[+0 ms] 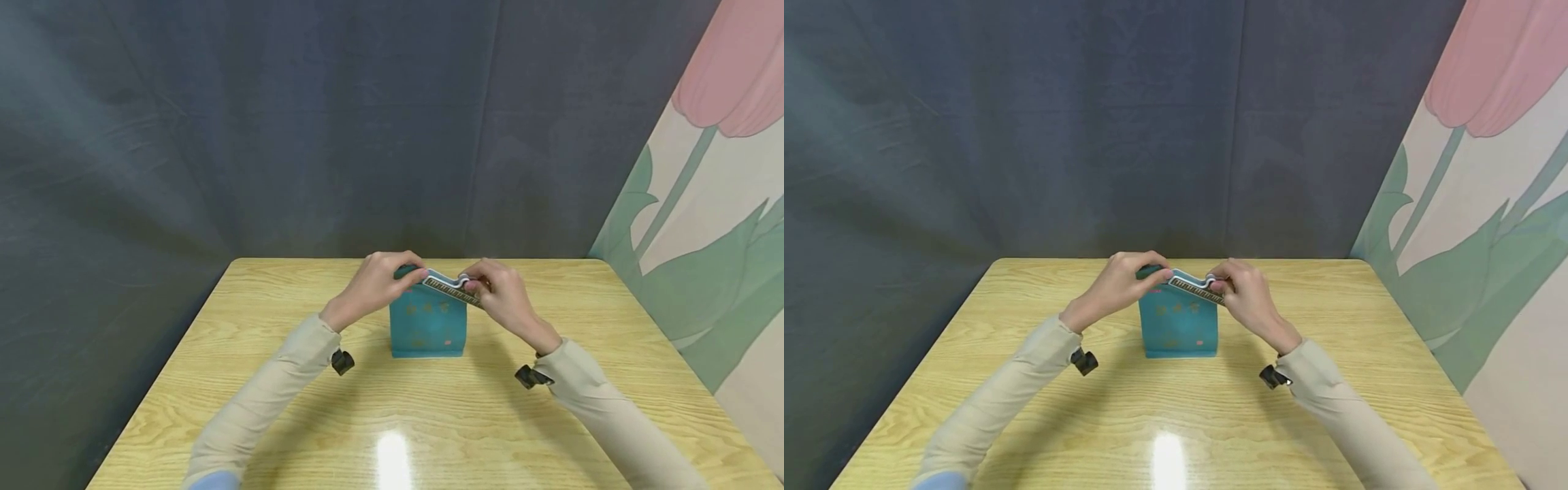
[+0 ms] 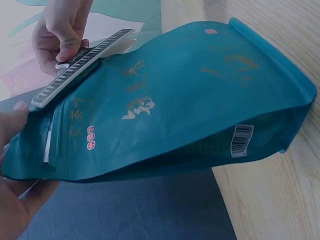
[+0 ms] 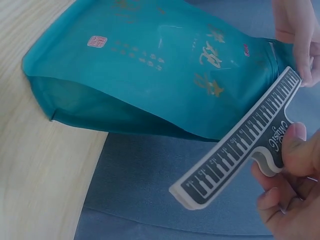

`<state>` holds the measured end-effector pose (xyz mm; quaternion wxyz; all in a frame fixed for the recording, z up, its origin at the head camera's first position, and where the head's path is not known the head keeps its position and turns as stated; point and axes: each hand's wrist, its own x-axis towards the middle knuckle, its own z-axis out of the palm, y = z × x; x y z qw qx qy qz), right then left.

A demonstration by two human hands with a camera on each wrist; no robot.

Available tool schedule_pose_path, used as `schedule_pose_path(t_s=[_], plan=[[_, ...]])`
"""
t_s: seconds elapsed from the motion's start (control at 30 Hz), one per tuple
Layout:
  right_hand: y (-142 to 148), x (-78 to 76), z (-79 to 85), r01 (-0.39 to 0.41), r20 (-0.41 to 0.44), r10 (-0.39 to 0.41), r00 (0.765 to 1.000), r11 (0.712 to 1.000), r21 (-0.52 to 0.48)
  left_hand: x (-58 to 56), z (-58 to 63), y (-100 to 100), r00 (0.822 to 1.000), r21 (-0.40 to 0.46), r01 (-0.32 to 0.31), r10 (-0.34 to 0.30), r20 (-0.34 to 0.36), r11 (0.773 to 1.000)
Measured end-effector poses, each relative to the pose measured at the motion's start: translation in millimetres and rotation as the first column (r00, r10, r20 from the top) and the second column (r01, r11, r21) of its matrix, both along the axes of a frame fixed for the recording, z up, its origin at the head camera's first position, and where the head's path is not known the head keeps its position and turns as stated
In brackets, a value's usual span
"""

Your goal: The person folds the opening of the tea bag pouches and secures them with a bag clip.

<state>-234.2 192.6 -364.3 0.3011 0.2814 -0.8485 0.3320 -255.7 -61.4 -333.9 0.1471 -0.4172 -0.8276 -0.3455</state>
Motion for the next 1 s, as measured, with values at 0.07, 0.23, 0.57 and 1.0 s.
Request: schedule_pose_path(t_s=[0.07,0.23,0.57,1.0], plan=[[-1,0.2,0.4,0.000,-0.004,0.000,1.000,1.000,0.002,0.1,-0.7,1,1.000,0.021,0.011,-0.011,-0.007,1.000],[-3,0.6,2.2,-0.004,-0.014,0.004,1.000,1.000,0.003,0.7,-0.9,3,1.000,0.050,0.003,-0.003,-0.002,0.999],[-3,1.1,2.8,-0.010,-0.022,0.010,1.000,1.000,-0.010,0.5,-5.1,-4,0.999,-0.008,-0.027,0.027,0.043,1.000],[-8,1.6,2.8,-0.006,-0.031,0.005,1.000,0.999,-0.051,-3.0,-12.2,-9,0.996,-0.095,-0.070,0.076,0.055,0.993]])
